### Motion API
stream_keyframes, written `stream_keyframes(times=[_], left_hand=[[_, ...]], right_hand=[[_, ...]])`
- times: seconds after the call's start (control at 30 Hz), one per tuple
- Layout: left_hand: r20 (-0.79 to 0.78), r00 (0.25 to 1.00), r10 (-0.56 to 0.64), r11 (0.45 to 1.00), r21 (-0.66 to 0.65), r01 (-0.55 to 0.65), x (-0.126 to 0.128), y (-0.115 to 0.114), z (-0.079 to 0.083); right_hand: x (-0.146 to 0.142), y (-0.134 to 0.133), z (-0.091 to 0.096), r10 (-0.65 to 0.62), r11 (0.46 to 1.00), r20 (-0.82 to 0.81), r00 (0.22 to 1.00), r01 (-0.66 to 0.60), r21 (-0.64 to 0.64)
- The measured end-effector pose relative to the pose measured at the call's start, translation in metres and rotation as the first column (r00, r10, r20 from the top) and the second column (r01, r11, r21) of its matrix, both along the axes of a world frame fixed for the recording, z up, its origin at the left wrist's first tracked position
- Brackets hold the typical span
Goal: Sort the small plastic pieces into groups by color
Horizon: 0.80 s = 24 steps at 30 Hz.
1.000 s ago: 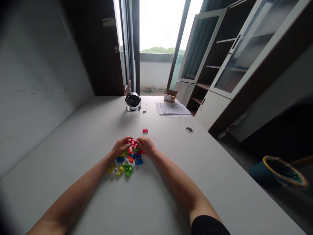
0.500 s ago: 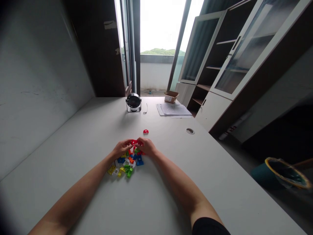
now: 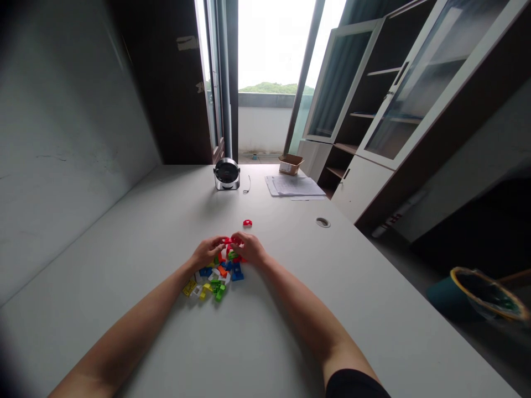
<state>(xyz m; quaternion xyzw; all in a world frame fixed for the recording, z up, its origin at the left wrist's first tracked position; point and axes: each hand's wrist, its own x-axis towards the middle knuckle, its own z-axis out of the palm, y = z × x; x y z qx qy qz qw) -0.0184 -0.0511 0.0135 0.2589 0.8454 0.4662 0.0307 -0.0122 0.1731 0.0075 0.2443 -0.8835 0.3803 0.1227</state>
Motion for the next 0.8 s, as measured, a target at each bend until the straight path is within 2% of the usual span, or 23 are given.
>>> stream_keyframes(times=[0.1,0.2,0.37,0.53,0.63,0.8], left_hand=[[0.001,1.0,0.019,1.0,-0.011,-0.019,0.001,0.0,0.002],[-0.032,0.999,-0.007,0.999,-0.036,0.006,0.003,0.0,0.005],[-0.127,0.99,-0.056,0.99,-0.139,0.038,0.003,0.001,0.006],[-0.155,0.984,-0.083,0.984,-0.168,0.056,0.003,0.002,0.004],[-0.16,0.984,-0.081,0.984,-0.167,0.054,0.003,0.002,0.004],[-0.18,0.977,-0.114,0.986,-0.139,0.09,0.001,0.002,0.001]], right_hand=[[-0.004,0.003,0.0,-0.087,0.996,-0.036,0.996,0.087,-0.008],[-0.009,0.01,0.0,-0.241,0.97,-0.063,0.969,0.242,0.018],[-0.015,0.024,-0.005,-0.495,0.857,-0.012,0.869,0.491,0.155],[-0.019,0.029,-0.009,-0.599,0.783,-0.019,0.8,0.591,0.193],[-0.02,0.029,-0.01,-0.601,0.79,-0.009,0.8,0.595,0.15],[-0.02,0.029,-0.01,-0.476,0.875,0.005,0.879,0.473,0.102]])
